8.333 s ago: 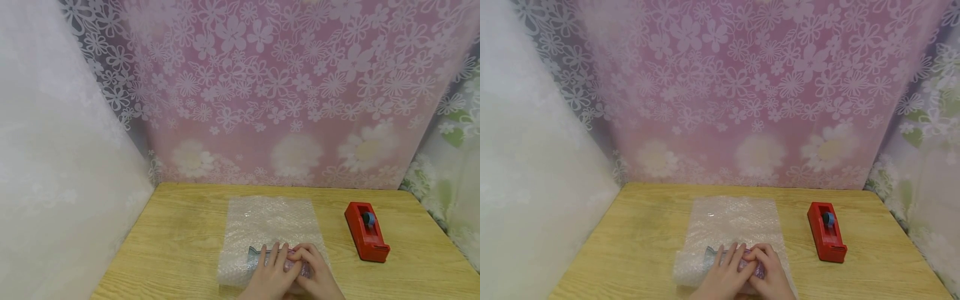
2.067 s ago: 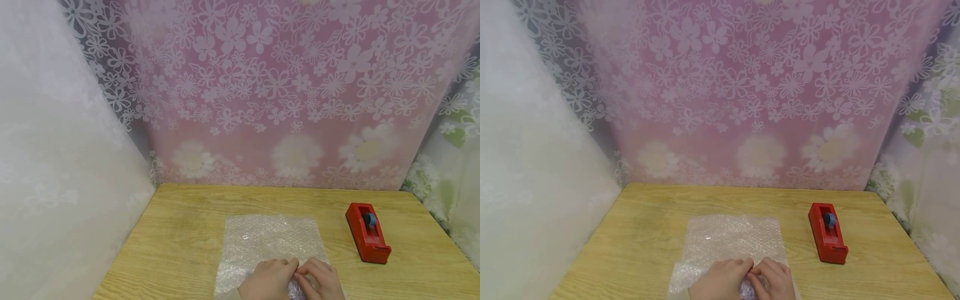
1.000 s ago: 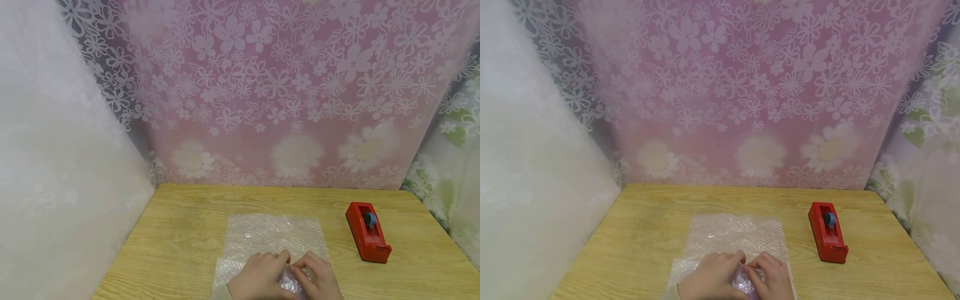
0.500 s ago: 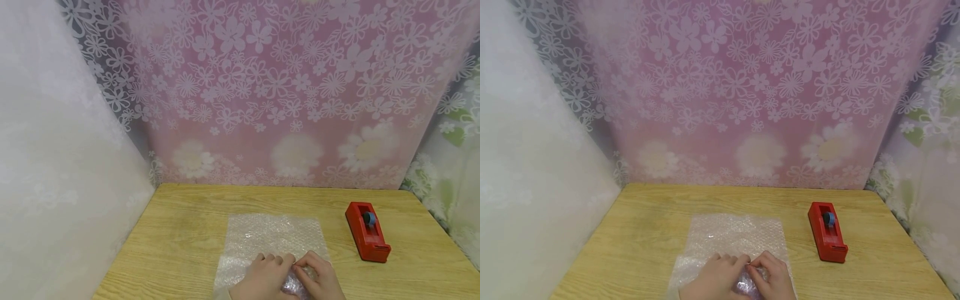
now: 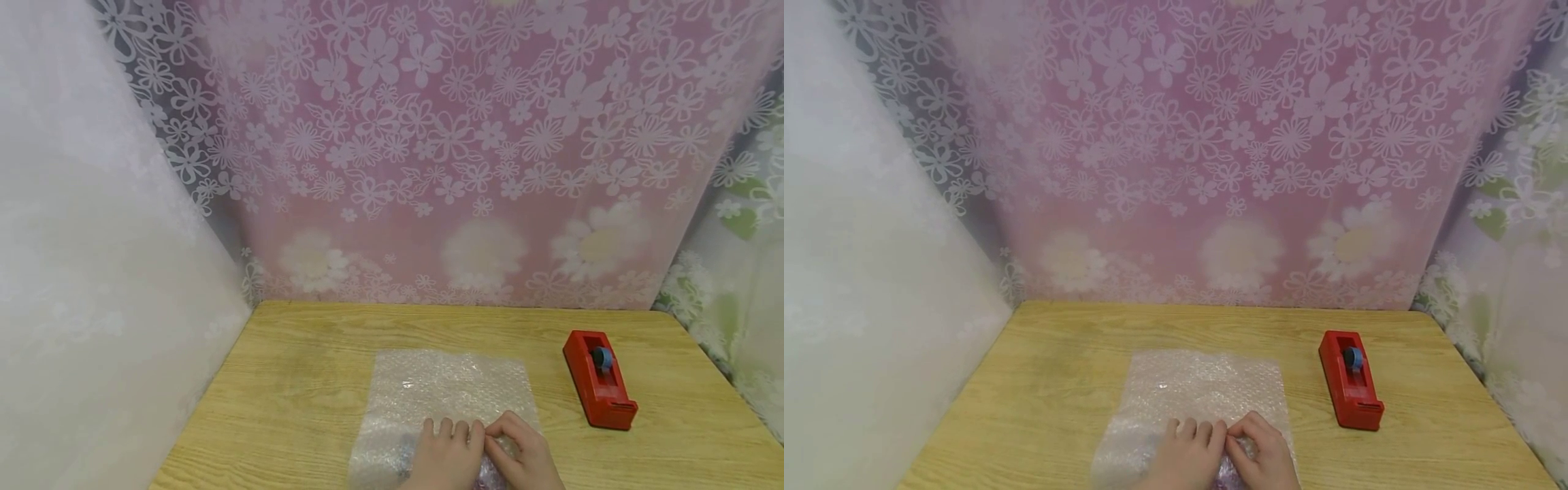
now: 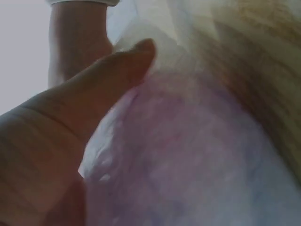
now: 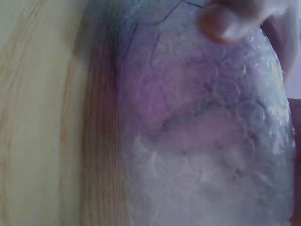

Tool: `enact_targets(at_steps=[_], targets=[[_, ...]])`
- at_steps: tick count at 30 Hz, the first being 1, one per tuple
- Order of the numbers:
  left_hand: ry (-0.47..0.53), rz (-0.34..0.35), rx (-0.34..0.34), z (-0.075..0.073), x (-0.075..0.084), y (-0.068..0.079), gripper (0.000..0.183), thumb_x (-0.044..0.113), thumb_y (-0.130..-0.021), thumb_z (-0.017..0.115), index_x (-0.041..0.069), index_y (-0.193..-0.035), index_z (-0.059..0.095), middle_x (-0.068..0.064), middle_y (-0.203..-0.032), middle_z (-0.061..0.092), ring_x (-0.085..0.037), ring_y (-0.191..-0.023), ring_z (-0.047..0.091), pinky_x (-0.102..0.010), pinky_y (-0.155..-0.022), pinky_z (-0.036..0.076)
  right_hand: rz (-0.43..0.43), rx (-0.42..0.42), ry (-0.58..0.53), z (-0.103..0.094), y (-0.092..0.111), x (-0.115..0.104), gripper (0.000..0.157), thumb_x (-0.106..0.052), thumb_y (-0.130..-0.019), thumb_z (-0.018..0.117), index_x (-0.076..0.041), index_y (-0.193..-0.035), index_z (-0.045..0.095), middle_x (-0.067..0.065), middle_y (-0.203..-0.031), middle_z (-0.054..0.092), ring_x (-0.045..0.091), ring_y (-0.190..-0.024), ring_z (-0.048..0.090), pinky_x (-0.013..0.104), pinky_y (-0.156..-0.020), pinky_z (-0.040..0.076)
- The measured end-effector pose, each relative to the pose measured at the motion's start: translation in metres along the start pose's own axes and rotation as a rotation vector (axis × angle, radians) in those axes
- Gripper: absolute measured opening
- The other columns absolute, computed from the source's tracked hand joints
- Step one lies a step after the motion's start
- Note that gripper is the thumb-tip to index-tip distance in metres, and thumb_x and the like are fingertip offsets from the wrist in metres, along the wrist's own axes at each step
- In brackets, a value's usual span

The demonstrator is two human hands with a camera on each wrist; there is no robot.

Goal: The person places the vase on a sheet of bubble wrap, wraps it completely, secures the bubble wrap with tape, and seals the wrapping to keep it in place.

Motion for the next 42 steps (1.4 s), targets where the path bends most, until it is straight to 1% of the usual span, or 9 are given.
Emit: enact_targets(at_steps=[5,8,14,22,25,28,32,37,42], targets=[[-0.055,-0.025,0.063,0.004,0.005,-0.003,0.044,0.04,-0.094,0.05,0.009,-0.126,0.049,0.001,-0.099,0.06,-0.016,-0.089,0.058,-0.039,-0.077,0.047,0.097,0.017,0.06,-0.001,0.0,0.0,0.021,-0.007,-0.077,0.075,-0.022,-0.081,0.061,-0.014,-0.076,0.059,-0.002,-0.076,0.055,0.026,-0.074,0.048],[-0.088,-0.035,0.1,0.004,0.006,-0.004,0.032,0.032,-0.096,0.048,0.008,-0.116,0.055,0.0,-0.091,0.058,-0.014,-0.084,0.056,-0.035,-0.072,0.046,-0.019,0.056,0.078,-0.002,0.0,-0.002,0.025,-0.003,-0.074,0.076,-0.023,-0.079,0.062,-0.016,-0.074,0.059,-0.002,-0.072,0.055,0.026,-0.07,0.049],[-0.051,-0.031,0.028,0.006,0.005,-0.005,0.023,0.035,-0.094,0.051,0.013,-0.099,0.056,0.003,-0.085,0.048,-0.012,-0.078,0.05,-0.032,-0.067,0.042,-0.263,0.141,0.201,-0.005,0.005,-0.007,0.031,-0.001,-0.067,0.08,-0.025,-0.078,0.064,-0.025,-0.076,0.055,-0.003,-0.071,0.054,0.025,-0.064,0.049],[0.01,-0.023,-0.022,0.006,0.002,-0.005,0.035,0.043,-0.083,0.065,0.016,-0.105,0.057,0.006,-0.09,0.052,-0.012,-0.087,0.054,-0.033,-0.076,0.047,-0.34,0.193,0.438,-0.003,0.024,-0.021,0.03,-0.01,-0.06,0.079,-0.017,-0.087,0.069,-0.001,-0.101,0.065,0.021,-0.096,0.057,0.061,-0.09,0.037],[0.043,-0.037,-0.068,0.005,0.002,-0.006,0.037,0.045,-0.084,0.063,0.019,-0.109,0.057,0.007,-0.096,0.054,-0.013,-0.093,0.055,-0.036,-0.081,0.048,-0.275,0.104,0.572,0.004,0.035,-0.025,0.045,-0.043,-0.065,0.077,-0.015,-0.1,0.069,0.0,-0.112,0.063,0.025,-0.112,0.05,0.058,-0.106,0.019],[0.065,-0.047,-0.1,0.003,0.001,-0.007,0.036,0.045,-0.086,0.061,0.02,-0.111,0.057,0.007,-0.099,0.055,-0.014,-0.096,0.055,-0.038,-0.083,0.048,-0.141,-0.011,0.667,0.013,0.044,-0.026,0.086,-0.079,-0.06,0.058,-0.013,-0.115,0.064,0.002,-0.122,0.059,0.029,-0.121,0.042,0.046,-0.111,-0.013],[0.065,-0.038,-0.078,0.002,0.0,-0.007,0.04,0.049,-0.082,0.065,0.019,-0.108,0.059,0.005,-0.097,0.058,-0.015,-0.091,0.057,-0.037,-0.08,0.048,-0.009,-0.065,0.712,0.02,0.051,-0.027,0.111,-0.092,-0.046,0.049,-0.012,-0.121,0.06,0.004,-0.125,0.057,0.035,-0.122,0.041,0.04,-0.104,-0.026],[0.094,-0.028,-0.135,0.001,-0.001,-0.009,0.039,0.047,-0.081,0.067,0.018,-0.105,0.059,0.006,-0.094,0.056,-0.014,-0.089,0.056,-0.037,-0.081,0.047,-0.018,0.014,0.727,0.027,0.051,-0.024,0.094,-0.079,-0.053,0.063,-0.008,-0.115,0.062,0.005,-0.118,0.06,0.034,-0.117,0.045,0.06,-0.107,-0.003],[0.106,-0.002,-0.197,-0.001,0.0,-0.01,0.022,0.035,-0.088,0.062,0.016,-0.1,0.059,0.006,-0.086,0.053,-0.011,-0.083,0.053,-0.036,-0.079,0.046,-0.049,0.131,0.712,0.032,0.05,-0.02,0.064,-0.05,-0.061,0.074,-0.006,-0.106,0.063,0.005,-0.106,0.063,0.031,-0.107,0.052,0.06,-0.097,0.02]])
Point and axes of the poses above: each hand's wrist, its own y-axis away from the middle knuckle, its own z-axis out of the palm, x = y × z, the point moved 4 cm from there along -y, towards the middle knuckle
